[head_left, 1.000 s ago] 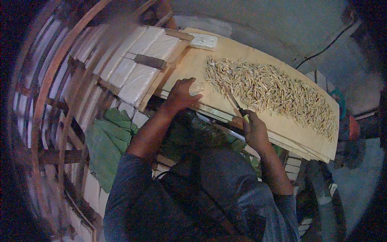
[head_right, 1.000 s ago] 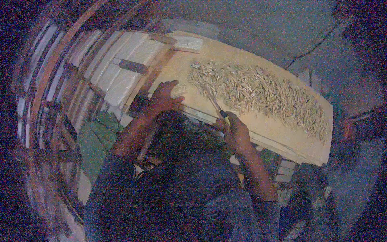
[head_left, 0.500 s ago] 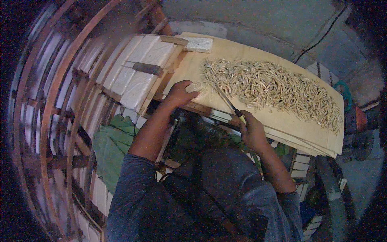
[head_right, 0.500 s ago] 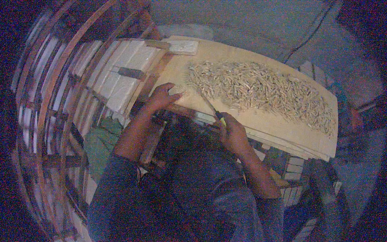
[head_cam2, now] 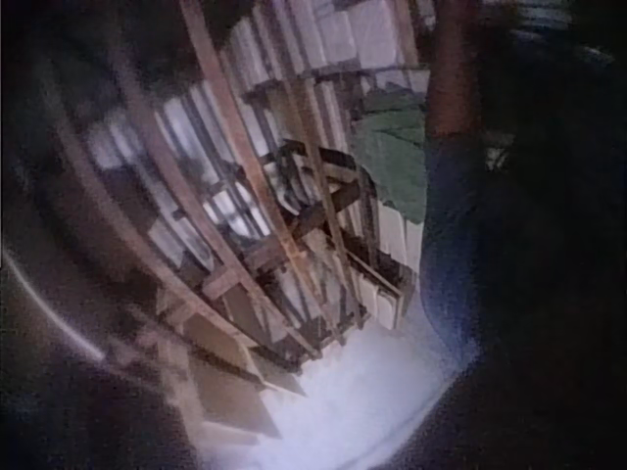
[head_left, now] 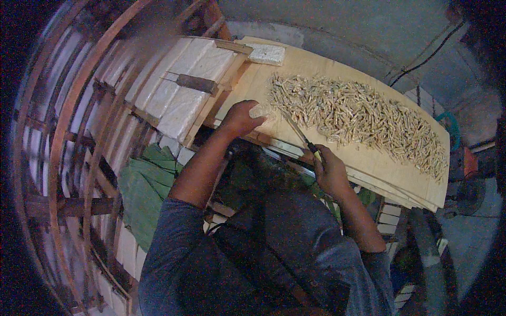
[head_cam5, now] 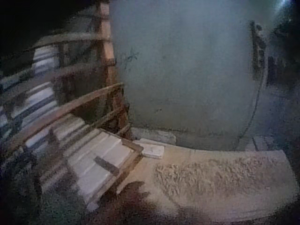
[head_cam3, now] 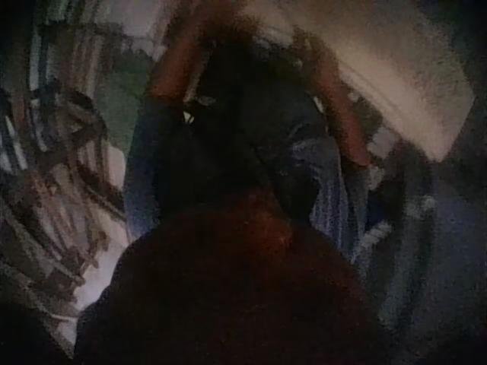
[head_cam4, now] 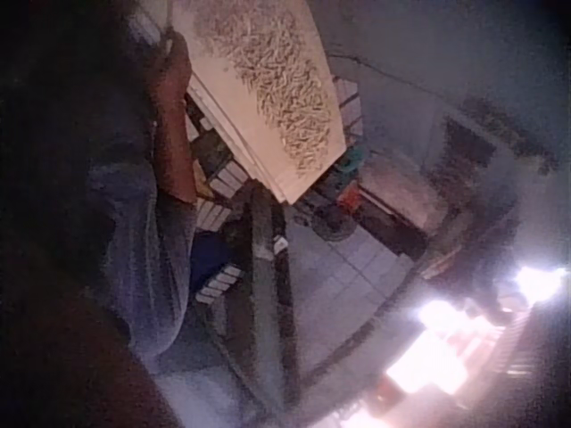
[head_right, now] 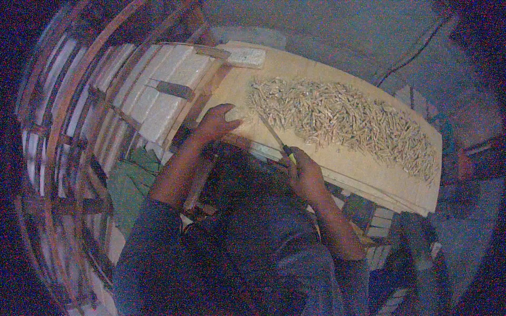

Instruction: The person uses a knife to cut small wooden sticks on a wooden board. They repeatedly pick up sticks, position them against a guide, and slice them into smaller pieces, accumulating a pile of cut wood on the board.

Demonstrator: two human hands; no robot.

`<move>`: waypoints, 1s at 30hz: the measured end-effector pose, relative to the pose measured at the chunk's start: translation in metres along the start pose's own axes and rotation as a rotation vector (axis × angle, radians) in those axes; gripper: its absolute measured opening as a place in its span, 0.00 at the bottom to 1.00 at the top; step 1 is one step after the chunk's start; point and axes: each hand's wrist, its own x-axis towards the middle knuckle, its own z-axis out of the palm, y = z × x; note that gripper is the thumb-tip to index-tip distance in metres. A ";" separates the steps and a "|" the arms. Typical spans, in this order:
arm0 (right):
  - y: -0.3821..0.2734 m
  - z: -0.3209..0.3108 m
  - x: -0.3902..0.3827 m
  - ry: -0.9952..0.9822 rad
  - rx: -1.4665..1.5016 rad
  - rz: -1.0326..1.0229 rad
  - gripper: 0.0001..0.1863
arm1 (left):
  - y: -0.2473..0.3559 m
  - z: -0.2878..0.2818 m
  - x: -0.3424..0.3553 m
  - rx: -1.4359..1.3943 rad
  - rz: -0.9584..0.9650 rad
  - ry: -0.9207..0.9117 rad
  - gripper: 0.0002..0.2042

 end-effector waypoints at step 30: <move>0.012 -0.001 -0.012 0.058 -0.007 -0.070 0.21 | 0.005 0.003 0.009 0.114 -0.073 0.023 0.35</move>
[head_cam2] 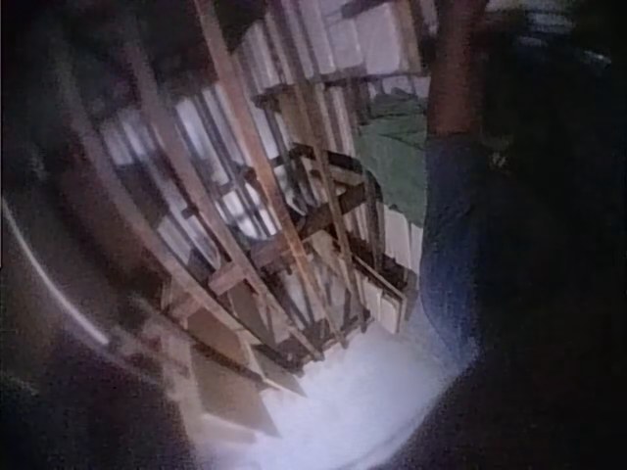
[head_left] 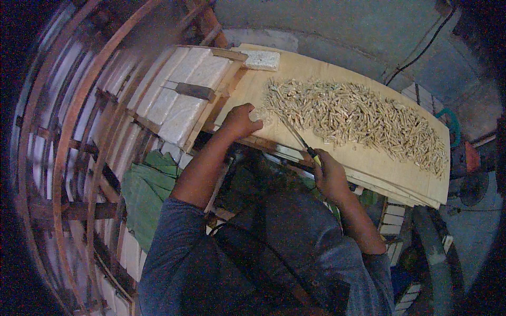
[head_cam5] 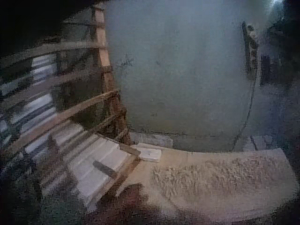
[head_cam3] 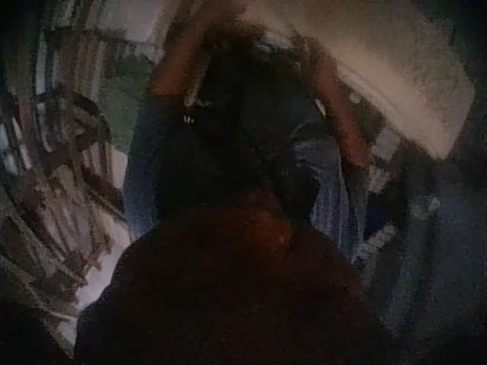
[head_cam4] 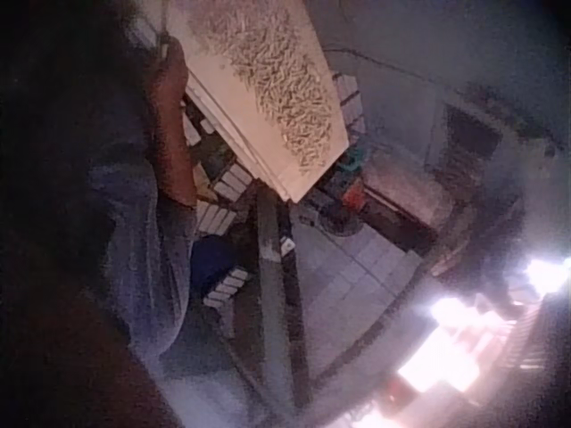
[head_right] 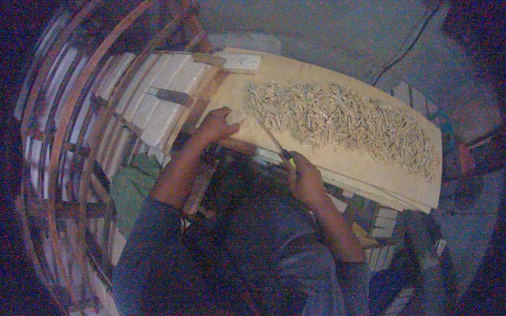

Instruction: The person uses a knife to cut small wooden sticks on a wooden board. They repeatedly pick up sticks, position them against a guide, and slice them into smaller pieces, accumulating a pile of cut wood on the board.

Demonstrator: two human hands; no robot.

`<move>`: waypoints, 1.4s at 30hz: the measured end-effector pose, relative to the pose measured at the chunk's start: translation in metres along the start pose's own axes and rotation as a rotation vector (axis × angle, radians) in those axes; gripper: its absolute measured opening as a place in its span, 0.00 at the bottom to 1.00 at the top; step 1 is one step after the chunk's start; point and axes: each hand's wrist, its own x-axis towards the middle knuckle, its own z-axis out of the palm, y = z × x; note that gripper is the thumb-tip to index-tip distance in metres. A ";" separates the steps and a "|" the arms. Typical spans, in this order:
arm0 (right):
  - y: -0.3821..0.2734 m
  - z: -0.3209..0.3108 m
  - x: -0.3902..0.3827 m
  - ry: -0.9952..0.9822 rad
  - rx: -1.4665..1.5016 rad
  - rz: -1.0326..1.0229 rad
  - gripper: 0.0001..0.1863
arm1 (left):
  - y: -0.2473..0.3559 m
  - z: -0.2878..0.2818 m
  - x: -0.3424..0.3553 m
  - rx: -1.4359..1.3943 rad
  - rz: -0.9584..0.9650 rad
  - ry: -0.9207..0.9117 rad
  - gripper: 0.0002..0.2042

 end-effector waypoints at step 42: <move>-0.015 0.055 0.050 -0.207 -0.313 -0.065 0.36 | 0.025 0.059 -0.056 0.201 0.406 0.317 0.13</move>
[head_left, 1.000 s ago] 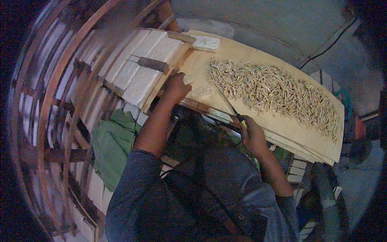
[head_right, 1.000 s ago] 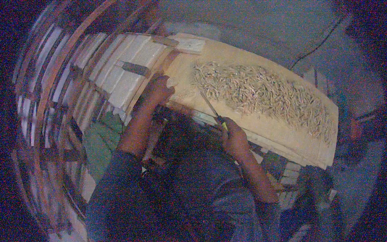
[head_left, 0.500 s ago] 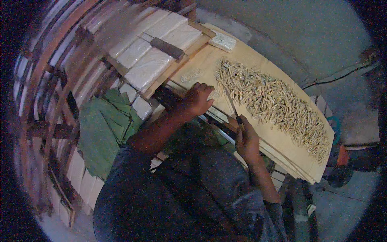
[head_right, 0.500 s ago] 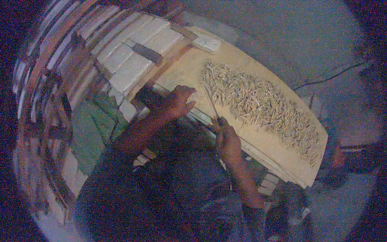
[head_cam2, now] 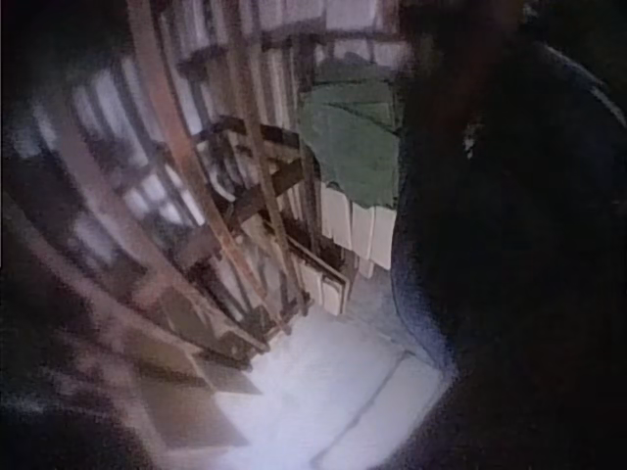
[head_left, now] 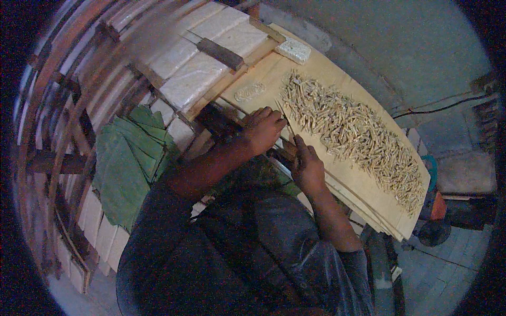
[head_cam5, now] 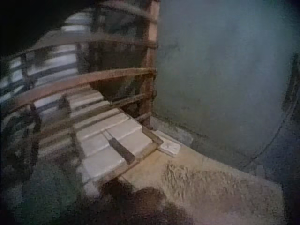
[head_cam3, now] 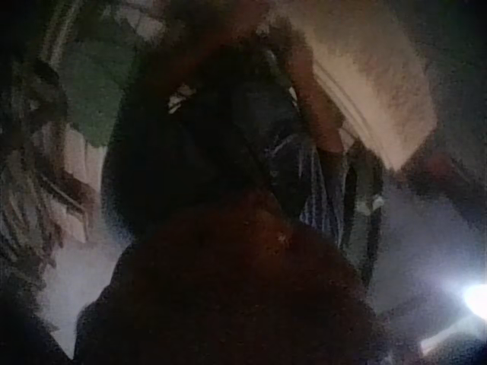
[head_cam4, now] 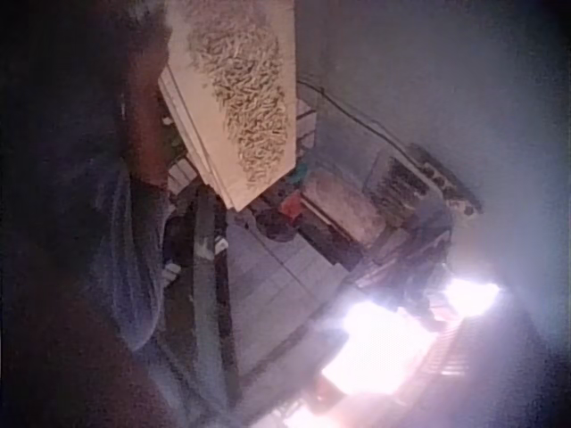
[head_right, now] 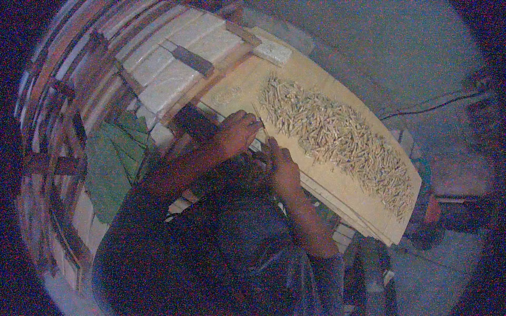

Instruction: The person uses a knife to cut small wooden sticks on a wooden board. They repeatedly pick up sticks, position them against a guide, and slice them into smaller pieces, accumulating a pile of cut wood on the board.

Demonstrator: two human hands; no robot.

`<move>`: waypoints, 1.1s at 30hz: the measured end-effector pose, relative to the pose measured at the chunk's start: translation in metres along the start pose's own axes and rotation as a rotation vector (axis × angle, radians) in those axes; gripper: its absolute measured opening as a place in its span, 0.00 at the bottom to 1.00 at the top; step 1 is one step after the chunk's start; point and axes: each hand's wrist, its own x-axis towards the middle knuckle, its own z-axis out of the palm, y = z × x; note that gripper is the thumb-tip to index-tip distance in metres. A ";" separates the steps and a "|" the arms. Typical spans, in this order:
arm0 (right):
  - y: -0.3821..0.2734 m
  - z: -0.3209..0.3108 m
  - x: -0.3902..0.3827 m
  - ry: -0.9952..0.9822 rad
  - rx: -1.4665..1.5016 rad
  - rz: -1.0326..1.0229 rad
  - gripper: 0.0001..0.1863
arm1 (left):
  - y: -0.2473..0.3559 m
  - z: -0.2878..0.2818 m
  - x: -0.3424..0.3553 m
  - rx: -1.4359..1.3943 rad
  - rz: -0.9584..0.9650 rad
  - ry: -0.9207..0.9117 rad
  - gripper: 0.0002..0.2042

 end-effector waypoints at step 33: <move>0.001 -0.025 -0.057 -0.016 -0.004 0.066 0.36 | -0.016 0.025 -0.002 0.041 0.123 0.050 0.09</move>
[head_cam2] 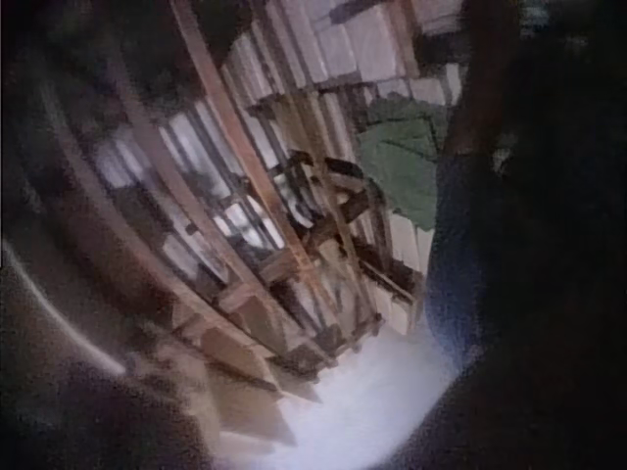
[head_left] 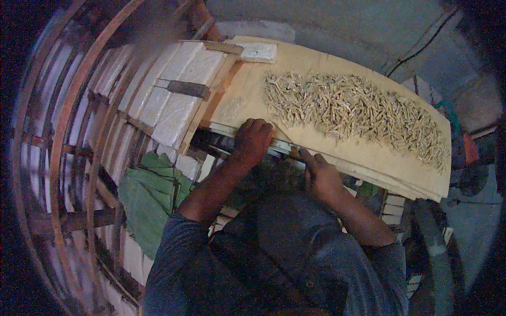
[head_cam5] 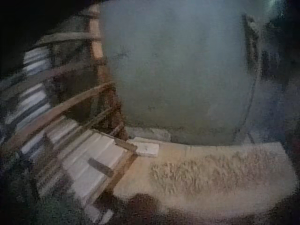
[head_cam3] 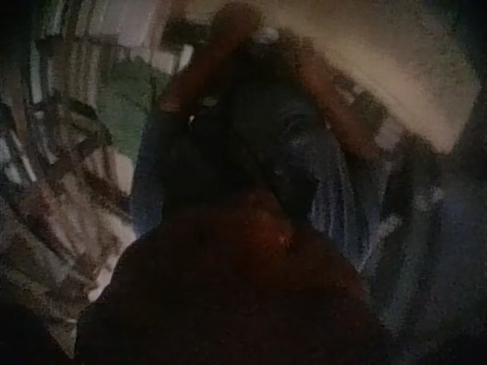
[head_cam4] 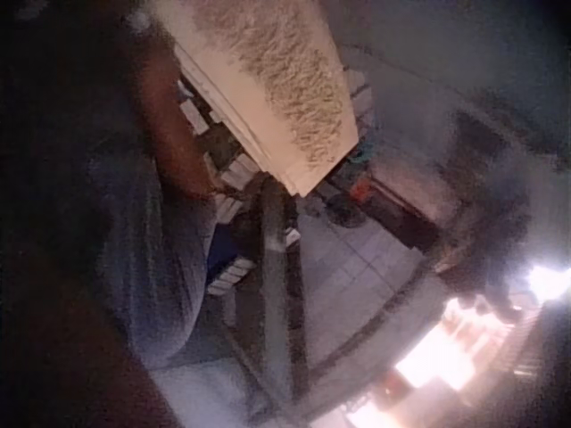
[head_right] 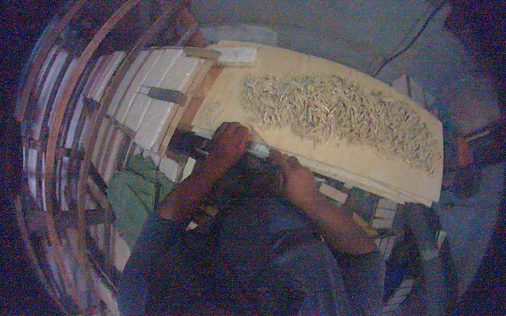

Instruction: The person uses a knife to cut small wooden sticks on a wooden board. They repeatedly pick up sticks, position them against a guide, and slice them into smaller pieces, accumulating a pile of cut wood on the board.

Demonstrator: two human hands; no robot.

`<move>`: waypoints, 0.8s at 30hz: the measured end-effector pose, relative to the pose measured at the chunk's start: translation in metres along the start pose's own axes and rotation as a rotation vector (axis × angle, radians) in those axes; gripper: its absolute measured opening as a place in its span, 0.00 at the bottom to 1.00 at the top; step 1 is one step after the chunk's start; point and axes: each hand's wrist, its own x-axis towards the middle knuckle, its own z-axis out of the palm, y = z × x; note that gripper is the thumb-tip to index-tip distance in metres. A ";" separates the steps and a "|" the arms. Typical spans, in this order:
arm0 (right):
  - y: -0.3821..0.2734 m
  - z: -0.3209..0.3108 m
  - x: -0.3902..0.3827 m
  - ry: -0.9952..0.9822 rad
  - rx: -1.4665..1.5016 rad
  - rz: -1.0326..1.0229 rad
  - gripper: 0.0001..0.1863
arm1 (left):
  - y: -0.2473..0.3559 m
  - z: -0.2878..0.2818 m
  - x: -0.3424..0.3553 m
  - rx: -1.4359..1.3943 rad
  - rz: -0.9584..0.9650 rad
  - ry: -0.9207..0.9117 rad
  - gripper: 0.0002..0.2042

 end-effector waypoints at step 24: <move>0.008 0.006 0.010 -0.041 0.108 -0.082 0.31 | 0.003 -0.016 -0.001 -0.040 -0.072 -0.118 0.10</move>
